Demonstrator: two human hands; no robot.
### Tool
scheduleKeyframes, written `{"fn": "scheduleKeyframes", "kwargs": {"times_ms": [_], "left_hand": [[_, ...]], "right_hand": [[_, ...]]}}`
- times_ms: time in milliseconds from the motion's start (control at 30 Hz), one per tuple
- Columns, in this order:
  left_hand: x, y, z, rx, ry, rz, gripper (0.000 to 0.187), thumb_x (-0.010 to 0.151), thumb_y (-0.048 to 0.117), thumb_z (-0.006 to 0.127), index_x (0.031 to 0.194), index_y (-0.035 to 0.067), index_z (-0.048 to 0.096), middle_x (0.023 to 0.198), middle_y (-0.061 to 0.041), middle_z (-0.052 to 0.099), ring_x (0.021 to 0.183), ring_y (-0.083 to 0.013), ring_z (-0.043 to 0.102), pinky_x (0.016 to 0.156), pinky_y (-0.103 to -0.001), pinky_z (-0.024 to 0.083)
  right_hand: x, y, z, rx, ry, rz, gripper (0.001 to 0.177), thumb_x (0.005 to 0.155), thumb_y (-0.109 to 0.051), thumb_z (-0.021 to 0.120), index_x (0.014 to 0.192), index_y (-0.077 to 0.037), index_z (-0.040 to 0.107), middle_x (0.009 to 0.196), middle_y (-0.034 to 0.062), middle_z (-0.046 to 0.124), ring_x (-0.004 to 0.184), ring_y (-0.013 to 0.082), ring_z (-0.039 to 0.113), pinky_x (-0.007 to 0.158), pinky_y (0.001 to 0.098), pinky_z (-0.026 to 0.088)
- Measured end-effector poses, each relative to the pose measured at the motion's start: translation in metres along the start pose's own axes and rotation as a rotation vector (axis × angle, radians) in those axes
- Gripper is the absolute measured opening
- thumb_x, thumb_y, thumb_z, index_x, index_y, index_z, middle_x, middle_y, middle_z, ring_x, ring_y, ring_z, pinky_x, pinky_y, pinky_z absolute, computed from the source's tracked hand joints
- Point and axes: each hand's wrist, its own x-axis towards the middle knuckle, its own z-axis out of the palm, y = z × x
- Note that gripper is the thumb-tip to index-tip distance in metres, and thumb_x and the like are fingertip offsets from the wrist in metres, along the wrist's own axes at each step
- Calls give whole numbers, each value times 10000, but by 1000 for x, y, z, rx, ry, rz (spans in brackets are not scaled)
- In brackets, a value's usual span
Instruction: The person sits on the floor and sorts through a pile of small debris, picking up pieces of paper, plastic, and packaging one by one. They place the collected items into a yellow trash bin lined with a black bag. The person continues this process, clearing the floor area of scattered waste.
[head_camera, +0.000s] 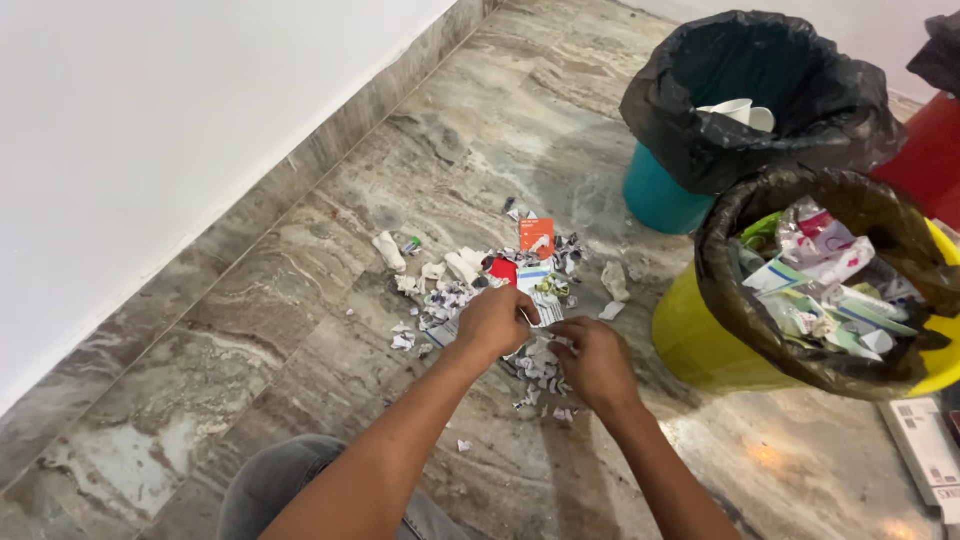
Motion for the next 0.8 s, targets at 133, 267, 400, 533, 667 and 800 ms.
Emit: {"fn": "scheduleKeyframes", "kwargs": {"times_ms": [133, 267, 400, 533, 667, 800], "left_hand": [[-3, 7, -7, 47, 7, 40, 231, 755, 98, 702, 877, 241, 835, 847, -85, 771, 867, -289, 740, 796, -403, 589], [-6, 10, -11, 47, -20, 0, 223, 743, 104, 721, 879, 247, 825, 877, -74, 777, 871, -290, 745, 795, -412, 592], [-7, 9, -7, 55, -21, 1, 197, 728, 119, 762, 867, 244, 823, 901, -87, 774, 898, -313, 735, 805, -422, 583], [-3, 2, 0, 62, -68, -1, 314, 695, 36, 724, 891, 258, 829, 926, -99, 773, 916, -322, 735, 817, -415, 583], [-4, -2, 9, 91, -106, 41, 250, 711, 94, 795, 897, 255, 840, 945, -81, 781, 927, -308, 740, 809, -420, 583], [-9, -4, 17, 157, -205, 92, 345, 610, 193, 937, 932, 235, 820, 937, -57, 794, 936, -268, 746, 805, -410, 583]], "right_hand": [[3, -1, 15, -127, -48, -202, 310, 710, -67, 773, 1018, -95, 794, 1090, 82, 768, 1077, 317, 646, 904, 415, 515], [7, 3, 29, -211, -82, -240, 324, 711, 13, 692, 998, -95, 795, 1026, 77, 769, 1064, 318, 635, 904, 422, 526], [10, 3, 28, -245, -92, -159, 242, 760, -23, 701, 950, -119, 815, 946, 95, 752, 1014, 309, 637, 872, 425, 531], [5, 1, 11, -116, 57, -49, 206, 760, -40, 725, 942, -90, 806, 936, 102, 769, 947, 315, 699, 806, 423, 544], [-3, 5, -6, 23, 133, 189, 176, 819, -100, 756, 990, -85, 796, 956, 130, 766, 873, 308, 754, 774, 401, 568], [-14, 20, -18, 10, 183, 218, 180, 828, -139, 765, 1001, -100, 795, 966, 132, 768, 873, 303, 758, 789, 394, 576]]}}
